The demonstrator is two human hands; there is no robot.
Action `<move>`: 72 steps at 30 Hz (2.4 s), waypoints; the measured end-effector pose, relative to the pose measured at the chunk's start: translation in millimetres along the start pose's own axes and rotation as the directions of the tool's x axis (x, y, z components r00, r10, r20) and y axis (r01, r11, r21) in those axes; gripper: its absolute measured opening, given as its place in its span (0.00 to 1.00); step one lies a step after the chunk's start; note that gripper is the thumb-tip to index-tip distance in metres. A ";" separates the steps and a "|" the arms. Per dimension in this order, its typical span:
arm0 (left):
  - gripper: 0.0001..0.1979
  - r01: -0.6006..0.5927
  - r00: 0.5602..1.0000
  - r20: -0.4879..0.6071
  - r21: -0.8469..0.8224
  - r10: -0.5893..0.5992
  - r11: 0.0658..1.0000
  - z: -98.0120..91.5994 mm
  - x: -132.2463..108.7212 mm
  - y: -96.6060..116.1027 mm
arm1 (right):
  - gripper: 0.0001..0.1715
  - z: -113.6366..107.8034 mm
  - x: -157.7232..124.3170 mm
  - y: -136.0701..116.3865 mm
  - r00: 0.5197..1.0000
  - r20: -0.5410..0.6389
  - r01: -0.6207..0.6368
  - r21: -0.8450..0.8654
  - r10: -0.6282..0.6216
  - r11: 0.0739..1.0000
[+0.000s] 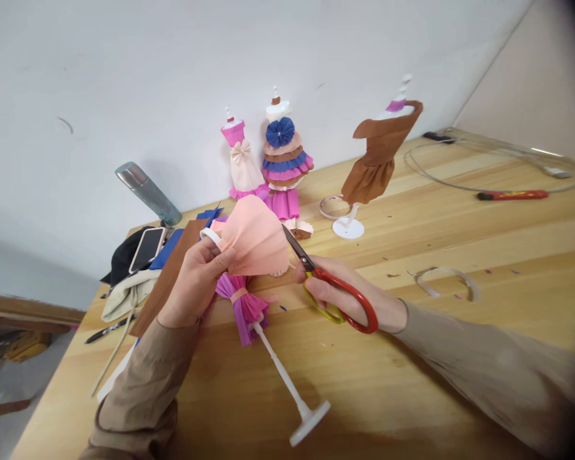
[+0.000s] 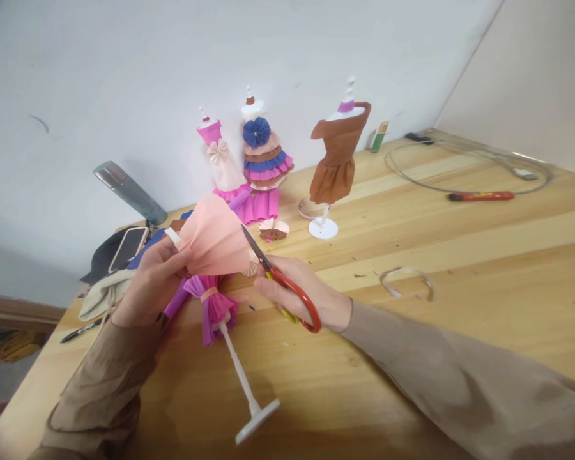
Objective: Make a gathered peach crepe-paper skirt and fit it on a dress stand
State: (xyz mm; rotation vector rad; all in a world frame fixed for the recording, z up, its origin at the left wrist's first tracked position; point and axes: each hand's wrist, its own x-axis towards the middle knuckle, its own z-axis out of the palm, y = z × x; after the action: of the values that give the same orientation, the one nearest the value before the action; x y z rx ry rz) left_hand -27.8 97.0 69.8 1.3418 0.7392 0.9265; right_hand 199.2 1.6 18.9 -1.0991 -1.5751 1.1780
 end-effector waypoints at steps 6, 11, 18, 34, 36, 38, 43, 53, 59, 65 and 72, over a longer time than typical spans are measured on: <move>0.12 0.009 1.000 -0.012 0.030 -0.009 1.000 -2.8 0.6 -0.3 | 0.30 -1.5 -0.4 -2.1 1.000 0.020 0.022 -0.020 -0.021 1.000; 0.10 0.014 1.000 0.011 0.035 -0.015 0.999 -2.5 -0.7 0.7 | 0.28 -1.2 0.0 -0.6 0.999 0.041 0.017 0.004 -0.018 1.000; 0.12 0.007 0.999 0.044 0.030 -0.009 1.000 -3.4 -1.3 -0.3 | 0.28 -1.2 0.9 -4.0 0.997 0.028 0.079 -0.046 -0.078 0.996; 0.12 0.071 0.996 0.042 0.123 -0.077 0.990 -3.6 -1.9 -0.2 | 0.31 -4.6 1.0 -4.1 0.994 0.061 0.093 -0.094 -0.087 0.991; 0.13 0.071 0.996 0.035 0.137 -0.076 0.988 -1.5 -2.7 1.6 | 0.31 -4.6 1.0 -4.3 0.994 0.050 0.105 -0.089 -0.100 0.991; 0.13 0.073 0.997 0.027 0.146 -0.078 0.987 0.5 -3.4 3.3 | 0.31 -4.6 1.1 -3.8 0.993 0.049 0.111 -0.080 -0.108 0.991; 0.13 0.083 0.996 0.029 0.158 -0.089 0.984 2.1 -3.6 4.4 | 0.31 -4.8 1.5 -1.7 0.990 0.073 0.121 -0.056 -0.117 0.991; 0.13 0.077 0.995 0.045 0.149 -0.085 0.986 2.2 -4.6 2.9 | 0.33 -3.6 1.5 -2.8 0.995 0.054 0.089 -0.043 -0.087 0.995; 0.14 0.079 0.996 0.036 0.142 -0.085 0.987 4.1 -4.1 4.2 | 0.33 -3.0 0.9 -2.2 0.996 0.039 0.084 -0.039 -0.083 0.996; 0.13 0.078 0.996 0.028 0.142 -0.083 0.987 2.0 -3.9 2.7 | 0.34 -2.3 1.2 -0.4 0.996 0.033 0.079 0.001 -0.079 0.997; 0.12 0.078 0.996 0.037 0.158 -0.085 0.984 0.8 -4.1 3.2 | 0.33 0.8 0.5 2.4 0.999 0.003 0.049 0.062 -0.049 0.997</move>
State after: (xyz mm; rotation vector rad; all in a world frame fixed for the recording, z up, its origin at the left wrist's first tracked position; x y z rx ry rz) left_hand -29.4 93.0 72.8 1.4537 0.8411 0.7846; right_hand 198.7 2.3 16.5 -1.0129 -1.5504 1.1892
